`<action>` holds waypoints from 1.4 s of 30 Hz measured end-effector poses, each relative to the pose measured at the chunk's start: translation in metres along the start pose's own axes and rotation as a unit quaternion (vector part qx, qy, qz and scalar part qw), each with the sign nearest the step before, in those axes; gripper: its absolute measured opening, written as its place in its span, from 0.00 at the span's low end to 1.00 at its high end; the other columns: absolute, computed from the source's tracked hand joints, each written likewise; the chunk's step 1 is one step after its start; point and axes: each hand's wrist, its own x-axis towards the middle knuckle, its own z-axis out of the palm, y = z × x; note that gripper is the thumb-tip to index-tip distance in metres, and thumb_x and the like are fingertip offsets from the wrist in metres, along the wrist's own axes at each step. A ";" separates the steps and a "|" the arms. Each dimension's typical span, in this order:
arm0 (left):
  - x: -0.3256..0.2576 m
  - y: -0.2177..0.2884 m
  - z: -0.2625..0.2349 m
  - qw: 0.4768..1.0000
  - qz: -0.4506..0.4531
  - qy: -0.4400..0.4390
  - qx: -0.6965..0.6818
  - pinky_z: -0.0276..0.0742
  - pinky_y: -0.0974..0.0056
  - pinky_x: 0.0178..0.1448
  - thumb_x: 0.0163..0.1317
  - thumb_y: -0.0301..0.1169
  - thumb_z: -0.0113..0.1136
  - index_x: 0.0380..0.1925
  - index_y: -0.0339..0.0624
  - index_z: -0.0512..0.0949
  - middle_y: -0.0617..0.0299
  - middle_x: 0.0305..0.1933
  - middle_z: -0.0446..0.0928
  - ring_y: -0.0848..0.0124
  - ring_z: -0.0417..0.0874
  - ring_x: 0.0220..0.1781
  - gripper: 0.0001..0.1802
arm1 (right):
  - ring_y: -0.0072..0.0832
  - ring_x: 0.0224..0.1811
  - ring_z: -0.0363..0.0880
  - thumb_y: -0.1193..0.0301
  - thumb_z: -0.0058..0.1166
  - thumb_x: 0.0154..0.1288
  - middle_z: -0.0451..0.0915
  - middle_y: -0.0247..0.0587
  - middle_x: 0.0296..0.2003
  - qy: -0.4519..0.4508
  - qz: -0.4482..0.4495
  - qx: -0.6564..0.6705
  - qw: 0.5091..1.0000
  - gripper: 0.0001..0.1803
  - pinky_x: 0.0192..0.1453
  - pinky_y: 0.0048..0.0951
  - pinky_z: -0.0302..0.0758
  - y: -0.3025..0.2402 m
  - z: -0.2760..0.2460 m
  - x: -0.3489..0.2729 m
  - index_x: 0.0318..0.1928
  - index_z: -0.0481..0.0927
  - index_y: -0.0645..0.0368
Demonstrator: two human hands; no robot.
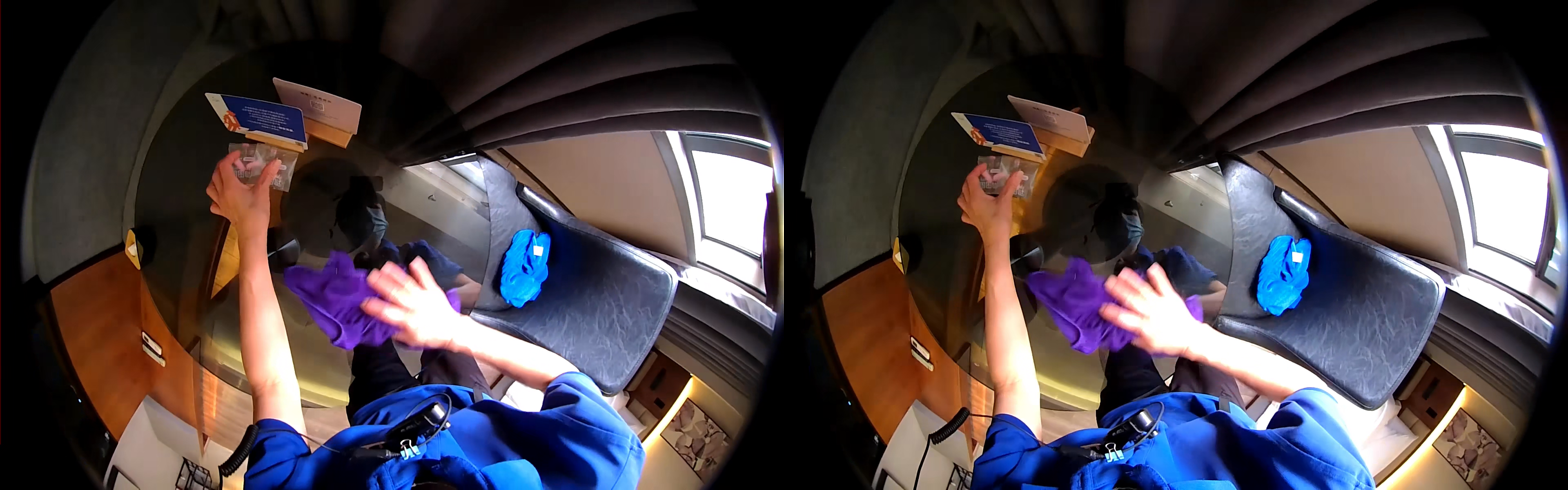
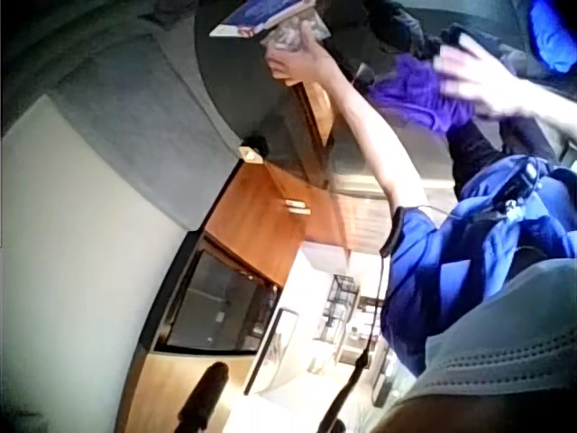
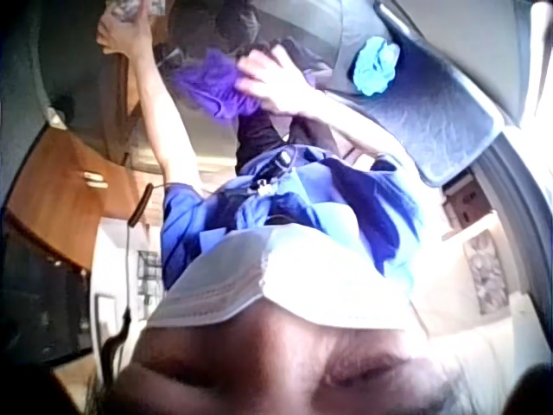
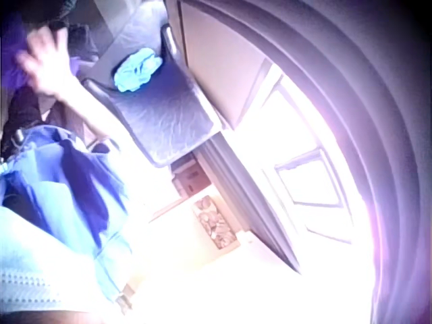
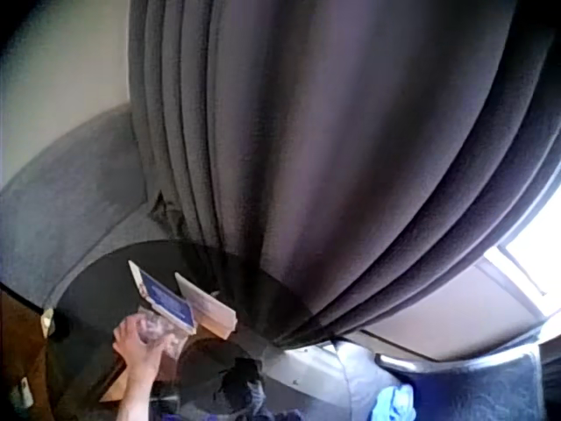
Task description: The person wipes various surfaces in a hotel room including the bedside table, telephone, lamp, headboard, window frame, glass table, and table base using a cloth.
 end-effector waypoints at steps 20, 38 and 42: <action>-0.002 -0.007 0.007 0.984 0.150 0.000 -0.100 0.57 0.48 0.64 0.50 0.36 0.66 0.43 0.44 0.79 0.58 0.56 0.73 0.54 0.66 0.63 0.19 | 0.50 0.69 0.52 0.78 0.54 0.43 0.56 0.50 0.67 0.043 -0.029 -0.061 0.997 0.35 0.71 0.43 0.53 0.199 -0.122 0.218 0.59 0.68 0.58; 0.006 0.001 0.018 0.981 0.176 -0.013 -0.081 0.53 0.44 0.68 0.52 0.39 0.63 0.47 0.46 0.76 0.59 0.58 0.72 0.53 0.65 0.65 0.22 | 0.54 0.59 0.64 0.69 0.57 0.42 0.66 0.59 0.57 0.189 0.116 -0.140 0.965 0.31 0.63 0.45 0.64 0.189 -0.100 0.089 0.53 0.74 0.58; 0.004 -0.006 0.014 0.980 0.183 -0.013 -0.076 0.53 0.45 0.68 0.55 0.40 0.62 0.48 0.47 0.75 0.60 0.59 0.72 0.52 0.65 0.65 0.21 | 0.52 0.59 0.62 0.63 0.58 0.42 0.65 0.57 0.57 0.134 0.193 -0.124 0.964 0.32 0.65 0.47 0.59 0.092 -0.057 0.039 0.53 0.74 0.60</action>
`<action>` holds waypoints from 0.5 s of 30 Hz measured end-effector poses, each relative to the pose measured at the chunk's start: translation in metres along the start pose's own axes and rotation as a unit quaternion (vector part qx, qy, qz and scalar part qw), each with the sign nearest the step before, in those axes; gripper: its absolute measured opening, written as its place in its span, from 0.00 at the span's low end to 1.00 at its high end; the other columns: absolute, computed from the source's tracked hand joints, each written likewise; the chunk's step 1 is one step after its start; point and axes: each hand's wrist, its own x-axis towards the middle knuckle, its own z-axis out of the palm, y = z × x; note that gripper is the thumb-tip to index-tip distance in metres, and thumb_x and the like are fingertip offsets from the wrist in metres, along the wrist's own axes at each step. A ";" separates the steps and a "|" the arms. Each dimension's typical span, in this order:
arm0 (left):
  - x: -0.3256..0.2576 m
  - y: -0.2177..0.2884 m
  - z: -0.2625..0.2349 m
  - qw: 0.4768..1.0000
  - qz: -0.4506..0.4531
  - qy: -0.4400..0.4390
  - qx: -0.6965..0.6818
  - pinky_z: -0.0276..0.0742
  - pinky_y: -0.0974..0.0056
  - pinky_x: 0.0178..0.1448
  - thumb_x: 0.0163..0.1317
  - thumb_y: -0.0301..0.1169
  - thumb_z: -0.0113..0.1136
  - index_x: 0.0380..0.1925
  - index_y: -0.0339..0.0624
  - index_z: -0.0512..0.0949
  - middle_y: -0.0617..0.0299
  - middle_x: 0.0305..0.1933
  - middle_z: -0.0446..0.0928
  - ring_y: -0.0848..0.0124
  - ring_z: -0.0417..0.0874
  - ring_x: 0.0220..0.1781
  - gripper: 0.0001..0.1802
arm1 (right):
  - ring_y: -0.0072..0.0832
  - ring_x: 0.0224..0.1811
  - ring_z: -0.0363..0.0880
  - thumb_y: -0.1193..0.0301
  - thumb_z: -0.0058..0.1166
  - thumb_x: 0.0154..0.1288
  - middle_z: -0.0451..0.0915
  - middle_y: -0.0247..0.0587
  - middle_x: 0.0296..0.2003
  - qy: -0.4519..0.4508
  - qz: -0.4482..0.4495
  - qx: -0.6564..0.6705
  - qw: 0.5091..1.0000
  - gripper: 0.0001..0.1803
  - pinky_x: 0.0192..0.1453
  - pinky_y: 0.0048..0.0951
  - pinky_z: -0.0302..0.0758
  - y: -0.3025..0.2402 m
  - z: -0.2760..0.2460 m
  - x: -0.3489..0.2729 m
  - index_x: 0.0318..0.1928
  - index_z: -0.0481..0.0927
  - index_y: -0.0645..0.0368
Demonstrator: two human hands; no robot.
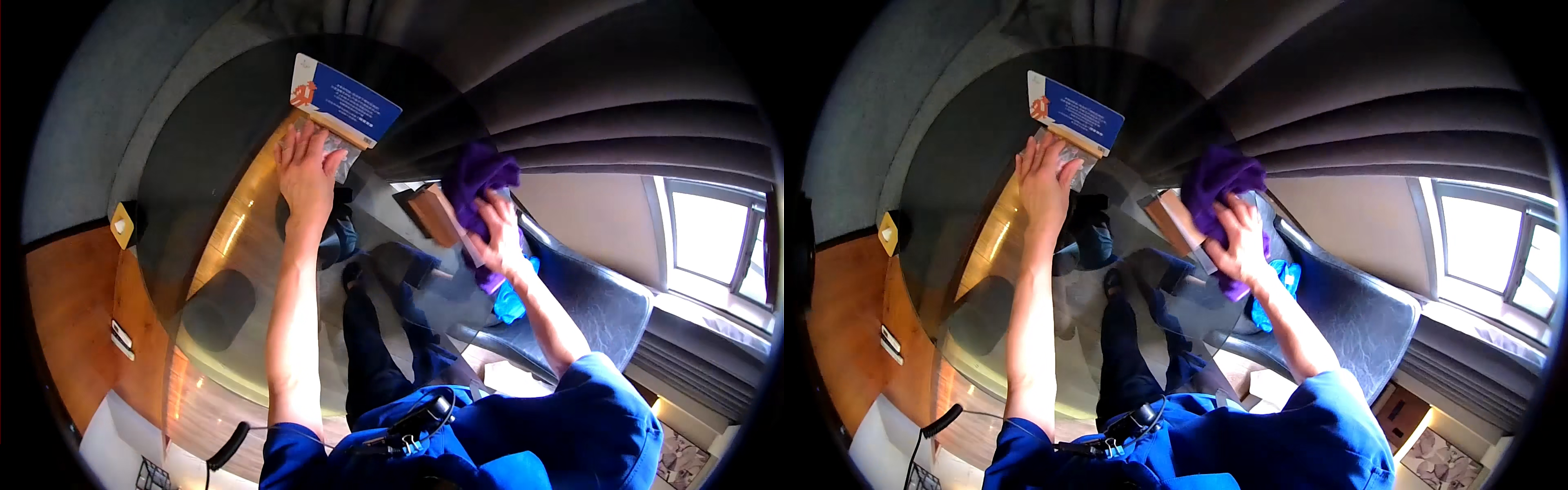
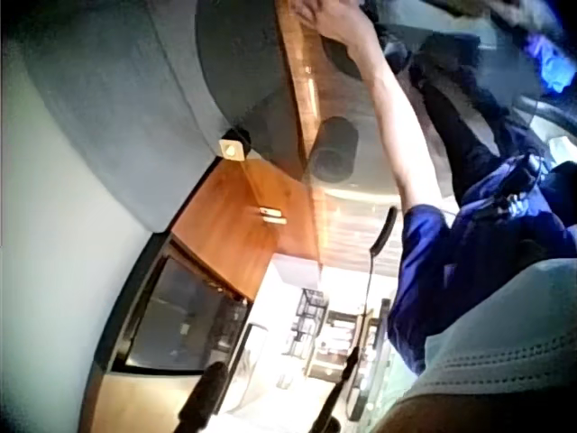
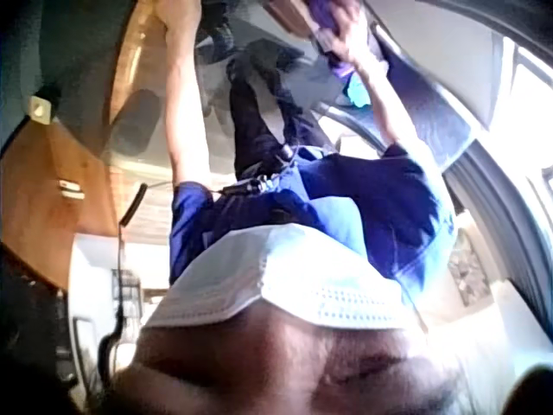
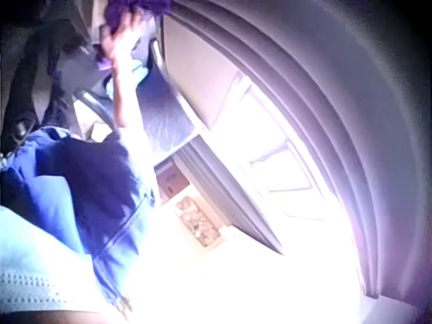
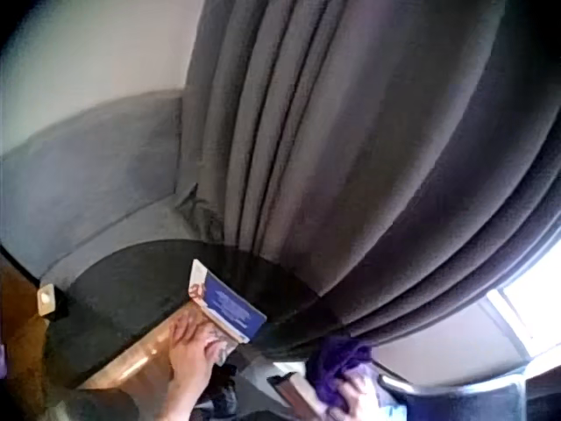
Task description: The person wipes various surfaces in a hotel room including the bedside table, telephone, lamp, headboard, window frame, glass table, and table base using a cloth.
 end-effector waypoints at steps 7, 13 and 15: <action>0.002 0.001 -0.006 0.998 -0.005 0.001 -0.059 0.49 0.43 0.69 0.50 0.42 0.67 0.51 0.44 0.72 0.52 0.56 0.73 0.48 0.63 0.66 0.29 | 0.42 0.53 0.66 0.73 0.54 0.37 0.74 0.48 0.44 0.127 0.016 0.008 0.992 0.25 0.57 0.44 0.61 -0.067 -0.040 0.005 0.44 0.76 0.59; 0.001 0.039 -0.001 0.997 -0.067 -0.030 0.005 0.35 0.32 0.67 0.36 0.56 0.72 0.60 0.42 0.54 0.40 0.67 0.53 0.38 0.46 0.70 0.56 | 0.38 0.52 0.71 0.60 0.69 0.29 0.67 0.48 0.59 0.006 -0.160 -0.062 0.985 0.51 0.52 0.40 0.61 -0.105 0.006 0.012 0.61 0.65 0.60; 0.007 0.045 0.001 0.995 -0.086 -0.039 0.037 0.36 0.31 0.67 0.35 0.59 0.71 0.60 0.42 0.54 0.40 0.67 0.53 0.38 0.44 0.71 0.57 | 0.34 0.46 0.72 0.60 0.66 0.35 0.67 0.51 0.58 0.036 -0.109 -0.070 0.991 0.49 0.50 0.38 0.62 -0.117 0.021 0.020 0.61 0.63 0.66</action>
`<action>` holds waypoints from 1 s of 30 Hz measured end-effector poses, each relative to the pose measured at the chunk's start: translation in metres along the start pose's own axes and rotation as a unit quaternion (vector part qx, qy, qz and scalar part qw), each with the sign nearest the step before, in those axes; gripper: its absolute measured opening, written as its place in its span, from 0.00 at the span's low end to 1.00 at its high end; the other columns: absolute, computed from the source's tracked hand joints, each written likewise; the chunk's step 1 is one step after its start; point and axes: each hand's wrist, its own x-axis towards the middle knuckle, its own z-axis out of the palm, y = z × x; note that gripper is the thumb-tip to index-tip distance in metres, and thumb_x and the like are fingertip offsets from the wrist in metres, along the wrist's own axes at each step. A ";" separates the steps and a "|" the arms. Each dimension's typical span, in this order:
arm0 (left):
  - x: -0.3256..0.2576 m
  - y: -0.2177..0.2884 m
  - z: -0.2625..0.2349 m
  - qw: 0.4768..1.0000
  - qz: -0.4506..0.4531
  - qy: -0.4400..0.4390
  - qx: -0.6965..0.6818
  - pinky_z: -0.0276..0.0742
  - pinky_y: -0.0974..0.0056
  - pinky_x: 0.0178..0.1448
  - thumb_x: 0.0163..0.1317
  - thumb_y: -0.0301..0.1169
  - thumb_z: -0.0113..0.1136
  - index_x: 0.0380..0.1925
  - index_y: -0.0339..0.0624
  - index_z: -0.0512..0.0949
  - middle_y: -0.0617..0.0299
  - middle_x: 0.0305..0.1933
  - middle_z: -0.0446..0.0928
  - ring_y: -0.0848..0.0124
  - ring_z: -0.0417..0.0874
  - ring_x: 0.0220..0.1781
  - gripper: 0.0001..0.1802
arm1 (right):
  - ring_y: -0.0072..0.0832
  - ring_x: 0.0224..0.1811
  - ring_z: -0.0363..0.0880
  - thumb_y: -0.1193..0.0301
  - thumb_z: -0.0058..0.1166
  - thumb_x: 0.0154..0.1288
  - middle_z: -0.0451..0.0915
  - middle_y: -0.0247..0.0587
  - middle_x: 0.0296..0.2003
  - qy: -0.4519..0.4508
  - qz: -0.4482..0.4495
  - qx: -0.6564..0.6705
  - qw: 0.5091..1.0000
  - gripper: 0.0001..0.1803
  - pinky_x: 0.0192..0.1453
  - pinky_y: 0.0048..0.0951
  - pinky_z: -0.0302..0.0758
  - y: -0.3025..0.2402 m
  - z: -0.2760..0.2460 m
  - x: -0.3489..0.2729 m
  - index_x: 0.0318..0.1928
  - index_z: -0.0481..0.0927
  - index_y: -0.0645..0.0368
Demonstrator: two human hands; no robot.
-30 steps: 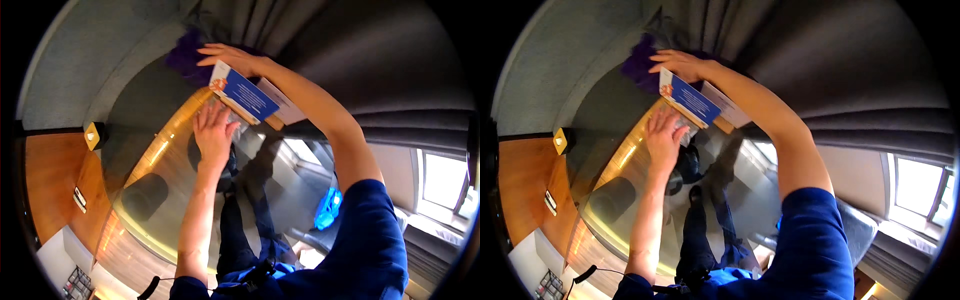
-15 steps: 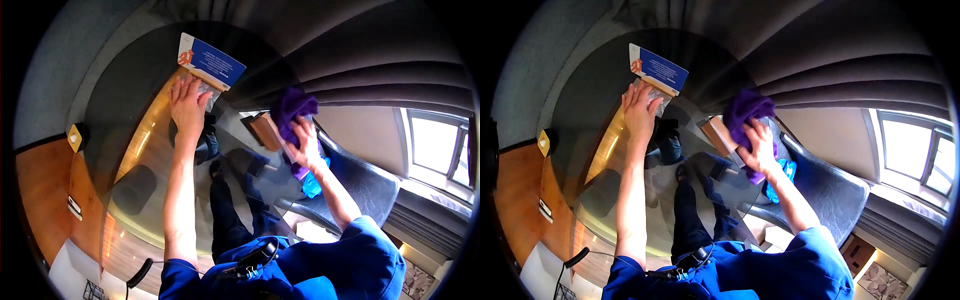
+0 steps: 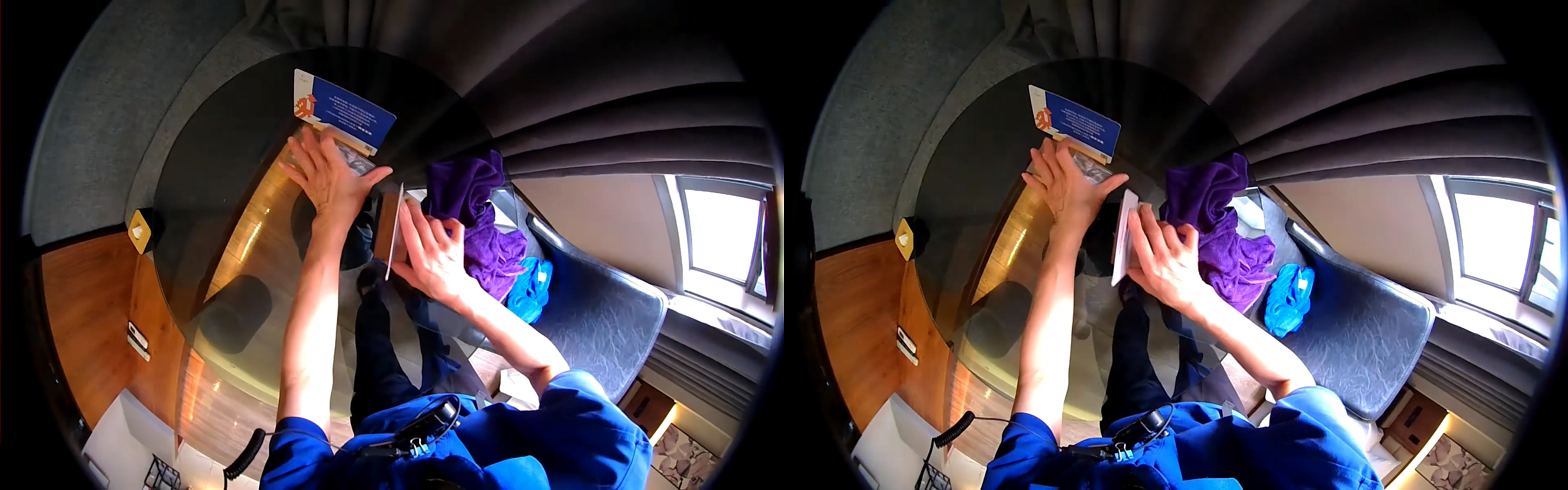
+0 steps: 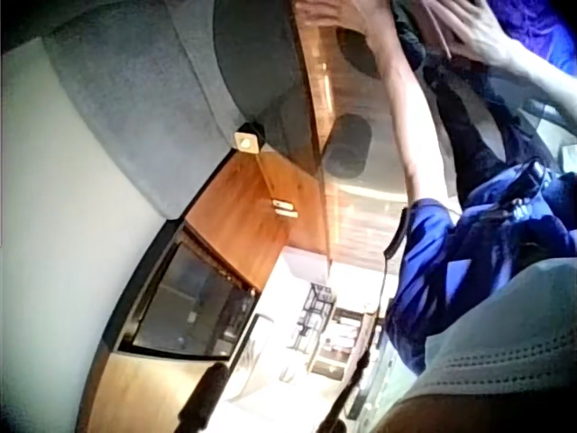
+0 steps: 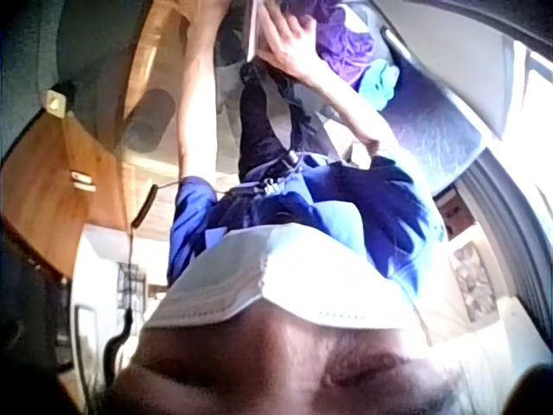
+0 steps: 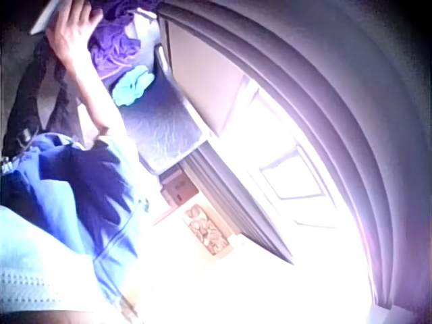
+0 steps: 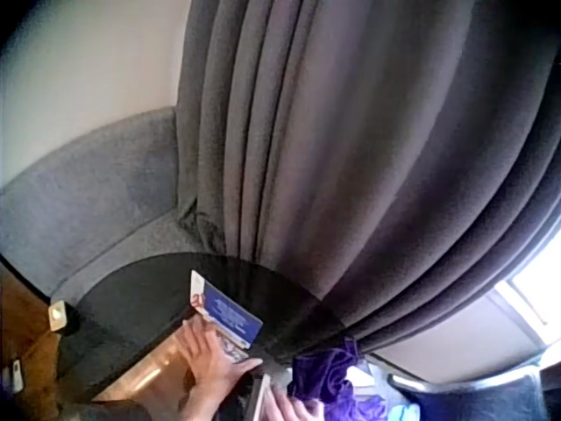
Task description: The person wipes various surfaces in a hotel room including the bedside table, telephone, lamp, headboard, window frame, glass table, and table base using a cloth.
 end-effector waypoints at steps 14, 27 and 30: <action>0.001 0.012 0.016 0.987 -0.003 0.096 0.130 0.57 0.39 0.58 0.52 0.50 0.60 0.50 0.43 0.65 0.51 0.56 0.66 0.50 0.62 0.61 0.31 | 0.30 0.59 0.70 0.78 0.53 0.62 0.57 0.46 0.66 0.116 0.201 0.710 0.665 0.24 0.61 0.29 0.67 0.011 0.034 -0.003 0.58 0.66 0.68; 0.019 -0.015 0.014 0.978 0.058 0.131 0.152 0.74 0.47 0.41 0.48 0.42 0.58 0.44 0.43 0.72 0.50 0.39 0.78 0.49 0.79 0.40 0.24 | 0.23 0.45 0.75 0.75 0.65 0.52 0.79 0.37 0.43 0.289 0.370 0.670 0.574 0.21 0.50 0.26 0.71 0.069 -0.037 -0.177 0.47 0.77 0.66; 0.014 -0.036 0.010 0.988 -0.017 0.109 0.111 0.75 0.50 0.44 0.52 0.42 0.57 0.52 0.37 0.70 0.45 0.40 0.80 0.48 0.81 0.41 0.29 | 0.22 0.45 0.75 0.79 0.61 0.55 0.78 0.38 0.43 0.351 0.405 0.647 0.542 0.19 0.51 0.23 0.70 0.113 0.006 -0.237 0.48 0.76 0.67</action>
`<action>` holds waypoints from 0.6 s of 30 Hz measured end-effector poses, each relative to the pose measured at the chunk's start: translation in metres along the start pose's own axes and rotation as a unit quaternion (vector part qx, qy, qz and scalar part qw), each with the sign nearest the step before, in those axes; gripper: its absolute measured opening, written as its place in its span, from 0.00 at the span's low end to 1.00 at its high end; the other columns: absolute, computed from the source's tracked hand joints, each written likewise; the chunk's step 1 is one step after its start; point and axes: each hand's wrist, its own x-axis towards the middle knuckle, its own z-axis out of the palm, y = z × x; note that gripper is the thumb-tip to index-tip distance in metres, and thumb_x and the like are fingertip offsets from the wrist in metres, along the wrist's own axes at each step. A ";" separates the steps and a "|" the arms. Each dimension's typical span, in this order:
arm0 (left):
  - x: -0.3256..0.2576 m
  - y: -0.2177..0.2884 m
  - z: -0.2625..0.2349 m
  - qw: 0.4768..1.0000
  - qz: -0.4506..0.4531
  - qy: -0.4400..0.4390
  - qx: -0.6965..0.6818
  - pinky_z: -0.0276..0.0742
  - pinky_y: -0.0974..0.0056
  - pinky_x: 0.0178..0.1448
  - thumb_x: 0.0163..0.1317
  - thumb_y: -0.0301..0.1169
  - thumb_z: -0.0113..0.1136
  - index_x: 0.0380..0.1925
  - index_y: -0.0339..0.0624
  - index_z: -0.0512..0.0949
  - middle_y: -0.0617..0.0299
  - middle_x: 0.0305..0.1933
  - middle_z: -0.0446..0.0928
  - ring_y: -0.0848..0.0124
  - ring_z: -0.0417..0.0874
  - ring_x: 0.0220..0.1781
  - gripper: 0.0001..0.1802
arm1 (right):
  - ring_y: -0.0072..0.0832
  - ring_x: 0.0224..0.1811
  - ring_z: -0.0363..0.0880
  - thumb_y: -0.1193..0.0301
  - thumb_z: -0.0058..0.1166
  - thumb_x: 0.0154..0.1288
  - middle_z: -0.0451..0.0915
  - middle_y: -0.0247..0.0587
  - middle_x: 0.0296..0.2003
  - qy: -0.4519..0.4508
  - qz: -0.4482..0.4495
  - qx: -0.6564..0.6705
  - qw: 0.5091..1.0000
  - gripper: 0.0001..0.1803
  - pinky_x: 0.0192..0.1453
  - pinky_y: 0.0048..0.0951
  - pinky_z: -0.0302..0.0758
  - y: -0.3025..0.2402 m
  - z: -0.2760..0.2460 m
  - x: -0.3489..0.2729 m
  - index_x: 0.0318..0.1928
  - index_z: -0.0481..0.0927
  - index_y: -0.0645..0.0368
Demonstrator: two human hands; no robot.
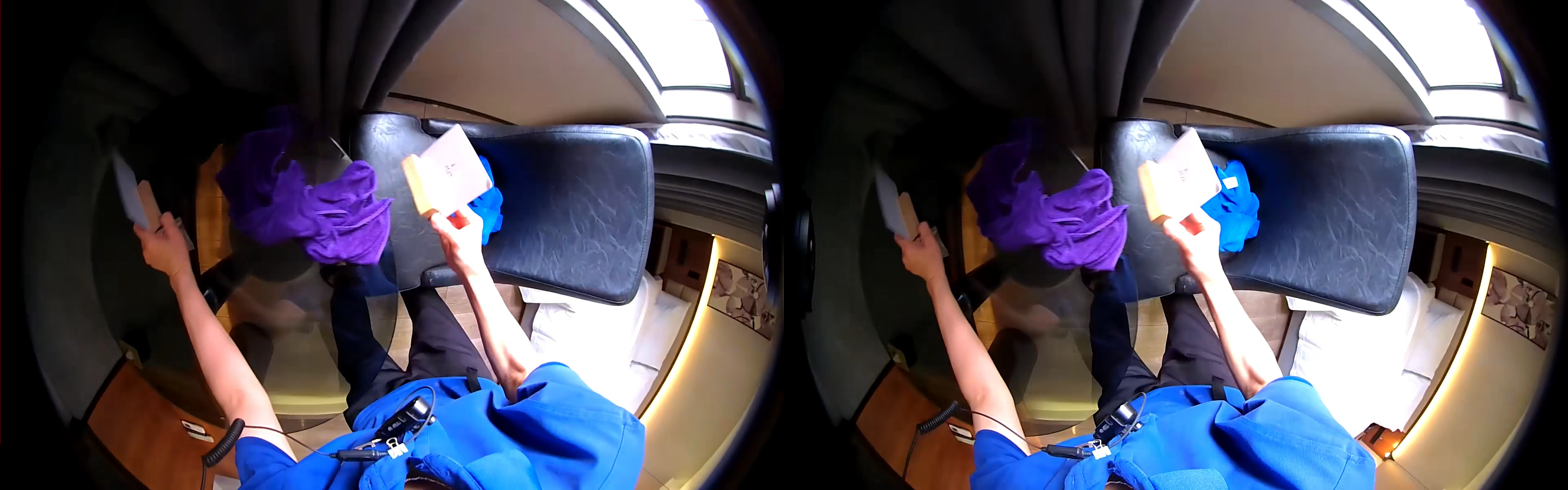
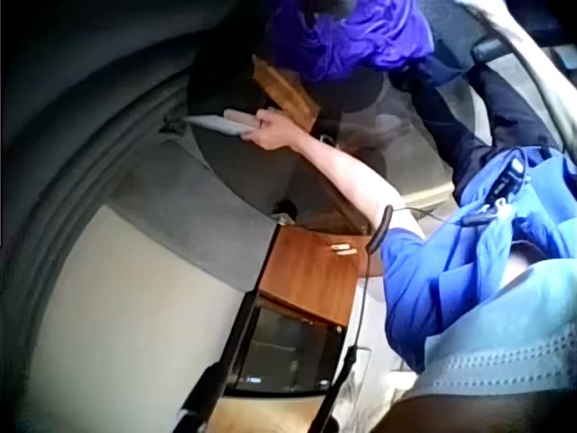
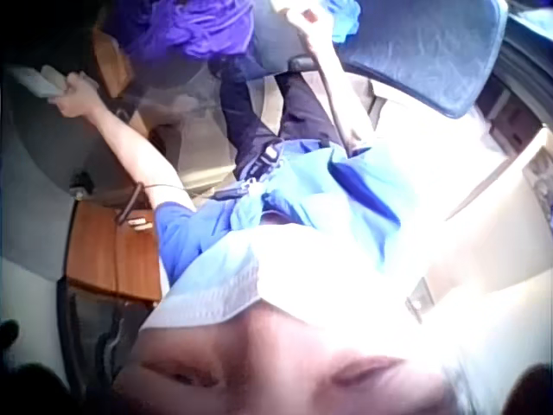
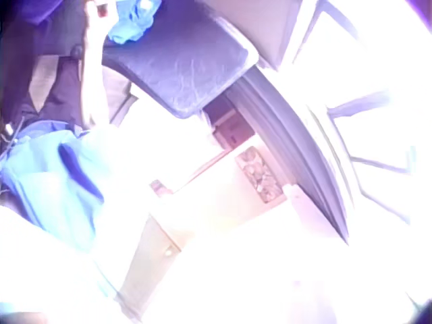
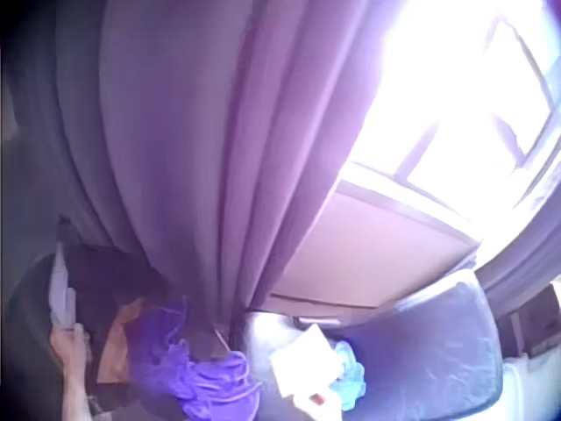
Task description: The person wipes various surfaces in a hotel room including the bedside table, telephone, lamp, headboard, window frame, glass table, and table base using a cloth.
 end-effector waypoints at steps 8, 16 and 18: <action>-0.159 0.149 -0.156 0.848 0.139 -0.276 -0.431 0.73 0.67 0.34 0.61 0.25 0.51 0.35 0.27 0.71 0.56 0.29 0.74 0.71 0.73 0.27 0.08 | 0.28 0.53 0.74 0.78 0.61 0.54 0.71 0.46 0.58 0.010 -0.040 -0.259 0.965 0.23 0.54 0.26 0.71 0.131 -0.158 0.052 0.52 0.73 0.67; -0.392 0.248 -0.034 0.893 0.088 -0.205 -0.391 0.74 0.52 0.36 0.47 0.25 0.59 0.38 0.29 0.71 0.45 0.31 0.75 0.49 0.76 0.27 0.17 | 0.48 0.45 0.78 0.84 0.53 0.49 0.79 0.53 0.41 -0.145 -0.102 -0.561 0.809 0.18 0.50 0.37 0.74 0.111 -0.227 0.042 0.44 0.77 0.63; -0.408 0.230 0.013 0.935 0.022 -0.166 -0.312 0.74 0.51 0.37 0.47 0.27 0.59 0.41 0.29 0.71 0.42 0.33 0.74 0.46 0.76 0.29 0.19 | 0.35 0.46 0.80 0.84 0.48 0.52 0.80 0.49 0.45 -0.059 0.011 -0.502 0.863 0.22 0.53 0.29 0.74 0.091 -0.246 0.038 0.50 0.76 0.62</action>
